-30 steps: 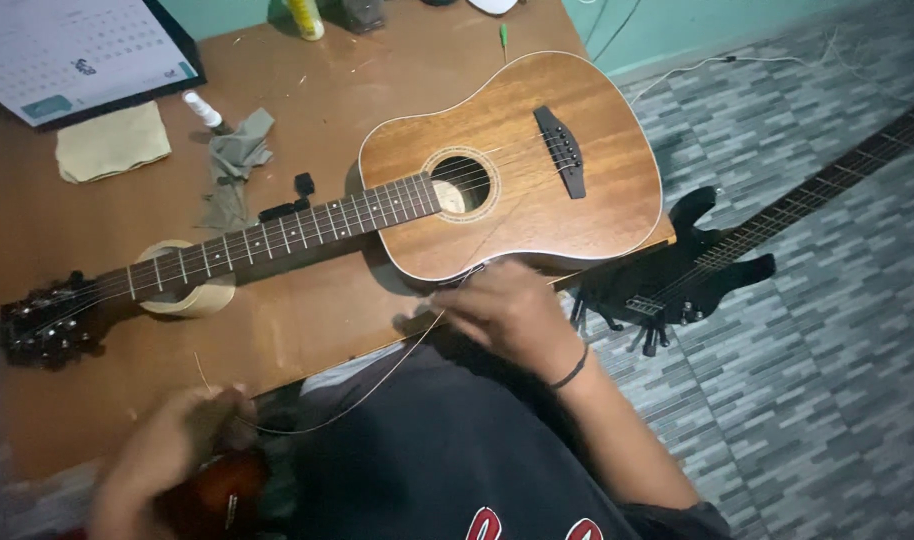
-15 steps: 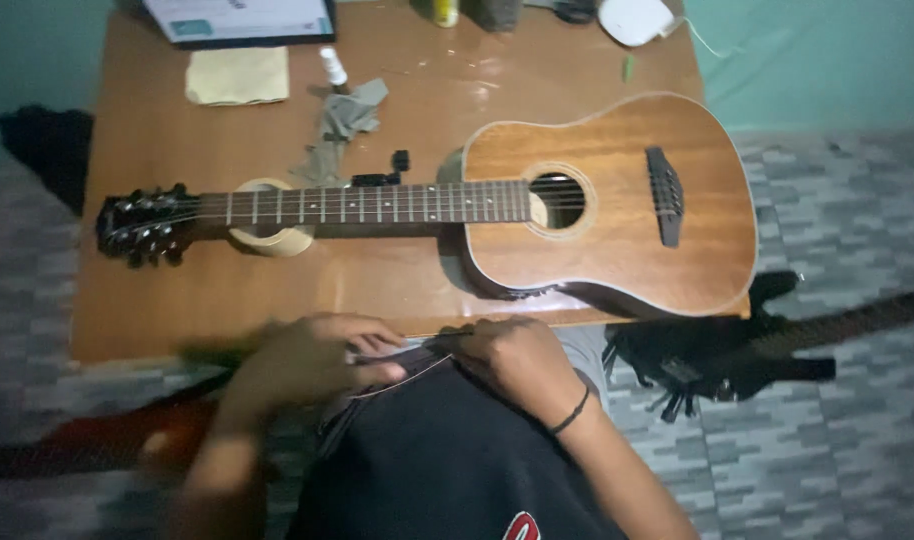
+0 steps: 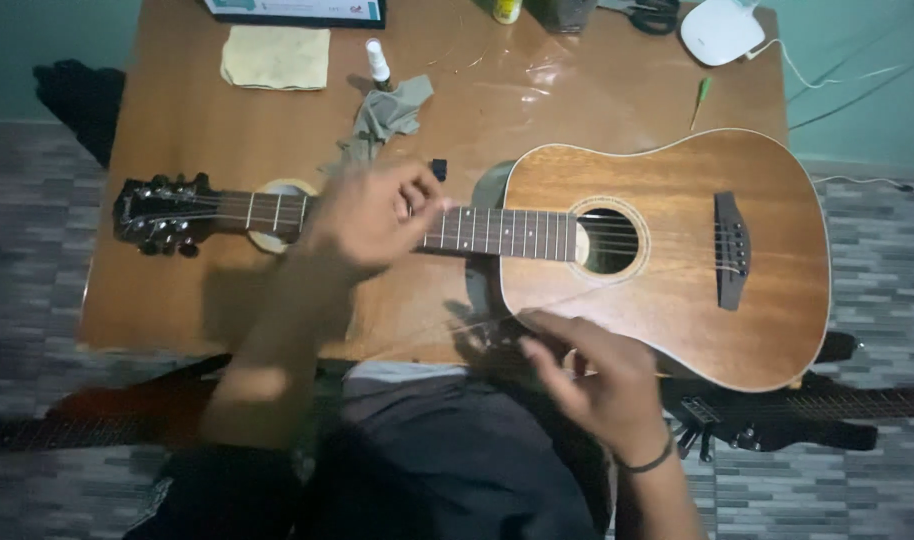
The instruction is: Replacing strings on an acoustic guitar by removing bridge pins, threading new strings, and winding tuning pegs.
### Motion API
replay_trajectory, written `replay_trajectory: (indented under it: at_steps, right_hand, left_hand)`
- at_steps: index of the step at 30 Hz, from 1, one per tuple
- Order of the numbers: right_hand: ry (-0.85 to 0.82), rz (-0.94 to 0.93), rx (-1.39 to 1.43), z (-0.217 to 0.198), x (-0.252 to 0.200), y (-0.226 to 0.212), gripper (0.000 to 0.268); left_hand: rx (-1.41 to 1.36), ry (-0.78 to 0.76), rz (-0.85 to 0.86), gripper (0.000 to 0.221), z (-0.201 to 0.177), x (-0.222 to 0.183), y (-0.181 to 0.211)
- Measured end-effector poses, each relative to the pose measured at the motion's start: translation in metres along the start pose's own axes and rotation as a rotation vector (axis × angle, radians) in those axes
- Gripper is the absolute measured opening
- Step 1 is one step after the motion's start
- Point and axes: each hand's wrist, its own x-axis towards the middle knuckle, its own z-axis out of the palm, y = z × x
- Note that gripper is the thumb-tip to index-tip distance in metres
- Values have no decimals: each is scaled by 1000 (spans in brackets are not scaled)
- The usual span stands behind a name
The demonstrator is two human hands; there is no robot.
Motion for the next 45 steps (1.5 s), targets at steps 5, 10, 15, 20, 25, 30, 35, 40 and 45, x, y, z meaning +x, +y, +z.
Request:
replay_trajectory:
  at_steps: [5,10,15,20,25,30,35,40,45]
  right_hand:
    - [167,-46,-179,-12,39,32,31]
    - [76,-53,-392,-3,69,45,49]
    - [-175,148,-558,-2,88,48,54]
    - [-267,102,-567,-23,99,63,53]
    - [-202,159,-350,-80,146,98,23]
    - [-153,236,-723,-128,223,216,20]
    - [-238,407,-714,-105,271,271,23]
    - [-244,497,-739,-86,284,292,23]
    - [-63,226,-523,-99,272,278,38]
  left_hand:
    - [68,115,184,16,14,38,5]
    - [-25,-37,246,27,49,45,45]
    - [303,-68,195,57,95,38,42]
    - [371,-49,211,62,94,40,41]
    - [491,-28,223,67,97,38,37]
    - [500,-71,203,68,95,39,39]
    - [513,-96,204,70,98,38,34]
    - [517,-91,217,71,97,40,36]
    - [532,-49,239,71,96,41,36]
